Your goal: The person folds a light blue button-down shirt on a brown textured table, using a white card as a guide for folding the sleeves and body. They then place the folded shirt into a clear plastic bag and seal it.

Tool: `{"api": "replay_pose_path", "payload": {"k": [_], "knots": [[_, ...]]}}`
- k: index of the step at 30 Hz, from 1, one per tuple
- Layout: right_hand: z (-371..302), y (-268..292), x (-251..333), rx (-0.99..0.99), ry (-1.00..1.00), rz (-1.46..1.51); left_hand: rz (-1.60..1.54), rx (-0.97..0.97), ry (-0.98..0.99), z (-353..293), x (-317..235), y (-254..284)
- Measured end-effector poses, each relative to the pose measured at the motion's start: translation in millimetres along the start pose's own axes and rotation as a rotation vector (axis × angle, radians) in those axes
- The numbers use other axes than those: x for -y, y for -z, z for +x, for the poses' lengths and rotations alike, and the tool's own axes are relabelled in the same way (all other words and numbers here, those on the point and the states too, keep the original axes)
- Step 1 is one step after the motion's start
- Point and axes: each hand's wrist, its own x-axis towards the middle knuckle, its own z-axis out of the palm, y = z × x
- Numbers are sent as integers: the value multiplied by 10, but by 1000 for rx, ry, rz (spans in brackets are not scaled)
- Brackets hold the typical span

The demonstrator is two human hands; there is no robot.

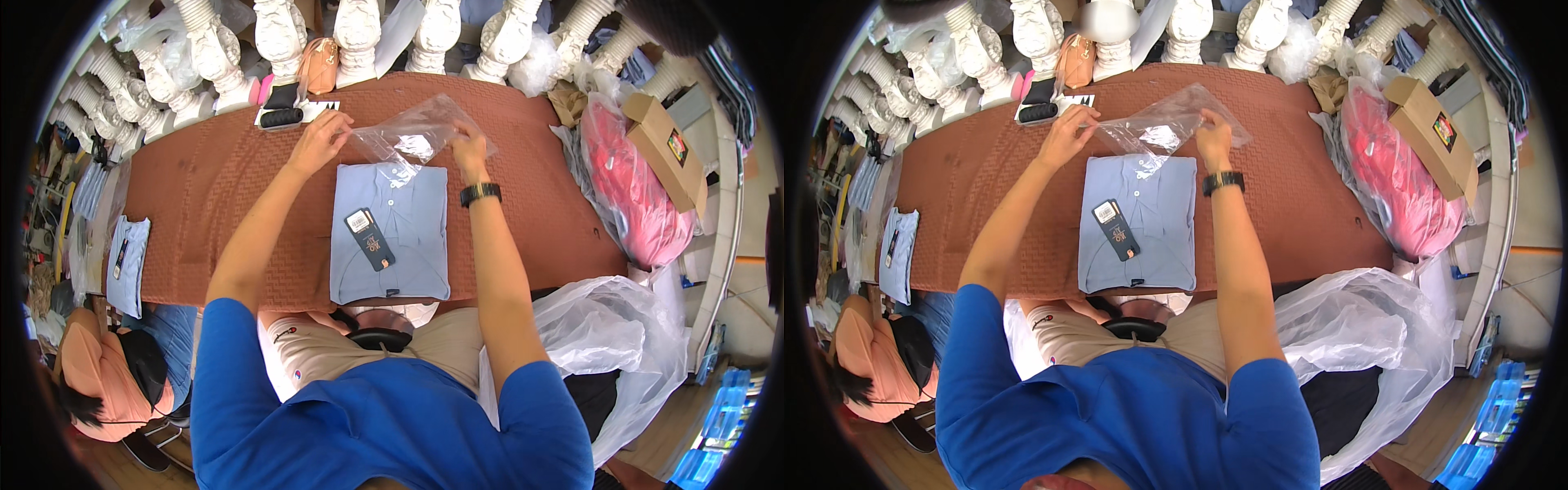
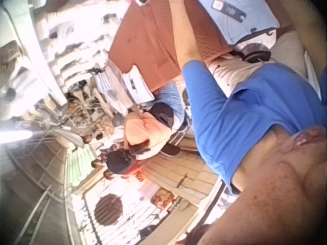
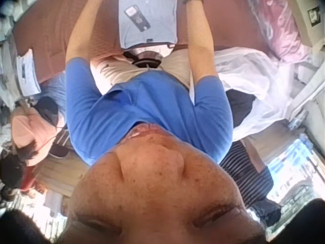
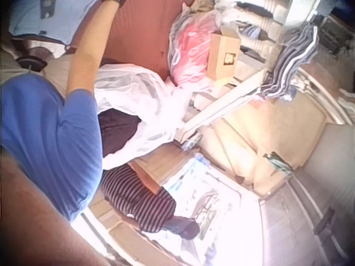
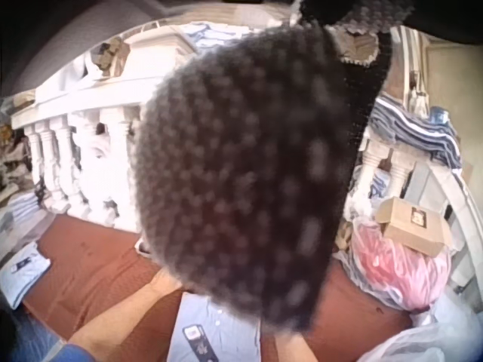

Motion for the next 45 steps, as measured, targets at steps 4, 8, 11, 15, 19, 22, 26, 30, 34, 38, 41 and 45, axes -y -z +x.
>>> {"api": "replay_pose_path", "payload": {"k": [4,8,11,15,19,22,26,30,34,38,41,45], "knots": [[147,-37,104,164,-60,322,147,163,-308,63,-444,146],[-96,-40,-46,90,-112,487,223,376,-406,-151,-674,57],[-278,248,-379,-35,-47,56,325,376,-434,-124,-674,-142],[-1023,202,-283,-51,78,-364,528,504,-284,-155,-770,-214],[-1585,32,10,-17,-14,-454,398,460,-139,-54,-669,-352],[-1708,-1,55,-34,-117,-512,319,439,-128,55,-691,-360],[-1553,42,1,-82,-150,-445,317,436,-65,88,-716,-280],[-1477,119,-41,33,-224,-459,348,523,-9,118,-809,-188],[-1356,15,-135,-103,10,-423,381,511,-61,49,-708,-184],[-1086,-94,-133,-63,-31,-374,420,531,-34,-32,-604,-172],[-918,-107,-200,-34,-12,-288,369,549,-29,-13,-639,-162],[-835,-68,-169,99,-126,-614,262,592,38,17,-667,-112]]}}
